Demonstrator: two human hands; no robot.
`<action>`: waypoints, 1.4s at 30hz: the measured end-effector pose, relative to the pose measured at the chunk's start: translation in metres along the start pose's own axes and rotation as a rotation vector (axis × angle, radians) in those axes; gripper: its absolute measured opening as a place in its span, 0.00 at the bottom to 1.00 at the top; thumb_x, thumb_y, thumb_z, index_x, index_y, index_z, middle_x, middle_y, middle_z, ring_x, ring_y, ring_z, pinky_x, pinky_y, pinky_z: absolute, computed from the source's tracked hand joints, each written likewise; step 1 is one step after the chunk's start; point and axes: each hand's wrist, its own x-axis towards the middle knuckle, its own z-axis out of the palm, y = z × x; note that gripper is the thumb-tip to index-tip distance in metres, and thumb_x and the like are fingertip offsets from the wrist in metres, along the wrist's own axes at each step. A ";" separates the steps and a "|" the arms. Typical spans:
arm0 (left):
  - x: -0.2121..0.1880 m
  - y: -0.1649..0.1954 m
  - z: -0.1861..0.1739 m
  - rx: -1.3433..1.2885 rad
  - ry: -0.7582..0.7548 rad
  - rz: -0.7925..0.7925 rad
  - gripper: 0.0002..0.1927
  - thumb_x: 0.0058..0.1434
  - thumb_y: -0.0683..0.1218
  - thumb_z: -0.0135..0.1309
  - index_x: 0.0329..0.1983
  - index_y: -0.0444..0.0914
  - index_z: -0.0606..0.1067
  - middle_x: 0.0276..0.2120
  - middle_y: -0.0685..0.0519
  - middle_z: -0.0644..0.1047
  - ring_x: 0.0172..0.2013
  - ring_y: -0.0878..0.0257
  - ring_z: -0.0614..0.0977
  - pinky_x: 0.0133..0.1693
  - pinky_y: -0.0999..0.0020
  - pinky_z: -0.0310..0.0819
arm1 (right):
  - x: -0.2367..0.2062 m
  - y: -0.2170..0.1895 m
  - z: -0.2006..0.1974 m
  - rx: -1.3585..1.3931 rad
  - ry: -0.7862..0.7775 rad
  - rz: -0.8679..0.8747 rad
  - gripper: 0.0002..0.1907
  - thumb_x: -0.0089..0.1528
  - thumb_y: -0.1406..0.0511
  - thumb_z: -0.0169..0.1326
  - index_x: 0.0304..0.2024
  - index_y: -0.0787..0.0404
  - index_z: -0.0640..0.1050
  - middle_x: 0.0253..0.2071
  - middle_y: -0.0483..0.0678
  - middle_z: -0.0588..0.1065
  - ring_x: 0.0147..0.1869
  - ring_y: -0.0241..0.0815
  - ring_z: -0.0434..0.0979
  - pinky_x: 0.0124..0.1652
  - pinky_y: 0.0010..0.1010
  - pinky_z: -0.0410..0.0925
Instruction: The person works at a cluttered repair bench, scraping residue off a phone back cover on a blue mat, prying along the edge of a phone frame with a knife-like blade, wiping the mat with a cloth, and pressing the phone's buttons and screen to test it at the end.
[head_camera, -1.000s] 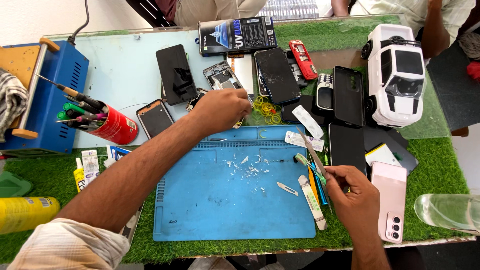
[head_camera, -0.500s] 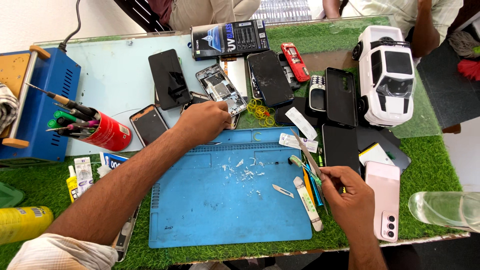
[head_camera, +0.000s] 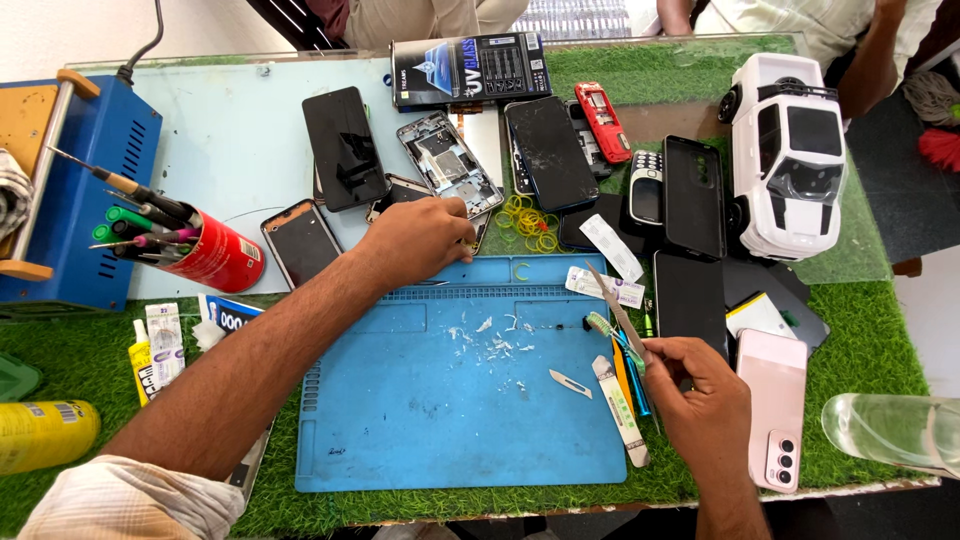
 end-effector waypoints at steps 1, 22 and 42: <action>0.000 -0.001 0.001 -0.008 -0.001 -0.007 0.12 0.61 0.54 0.59 0.41 0.44 0.83 0.42 0.54 0.77 0.45 0.57 0.81 0.42 0.58 0.79 | 0.000 0.000 0.001 -0.001 0.001 -0.002 0.09 0.62 0.70 0.59 0.44 0.61 0.84 0.35 0.43 0.80 0.30 0.28 0.73 0.28 0.20 0.66; -0.066 0.009 0.010 -0.031 0.210 -0.040 0.06 0.60 0.44 0.57 0.34 0.42 0.85 0.34 0.52 0.77 0.40 0.55 0.80 0.42 0.58 0.77 | -0.016 -0.007 0.030 -0.133 -0.124 0.035 0.09 0.60 0.67 0.59 0.43 0.61 0.83 0.34 0.45 0.79 0.28 0.32 0.79 0.29 0.26 0.72; -0.052 0.001 0.017 -0.236 -0.068 -0.386 0.04 0.58 0.45 0.59 0.31 0.41 0.81 0.41 0.52 0.76 0.47 0.53 0.79 0.49 0.55 0.74 | -0.016 -0.002 0.020 -0.148 -0.046 0.101 0.09 0.61 0.67 0.59 0.44 0.61 0.83 0.32 0.44 0.80 0.28 0.31 0.79 0.29 0.24 0.72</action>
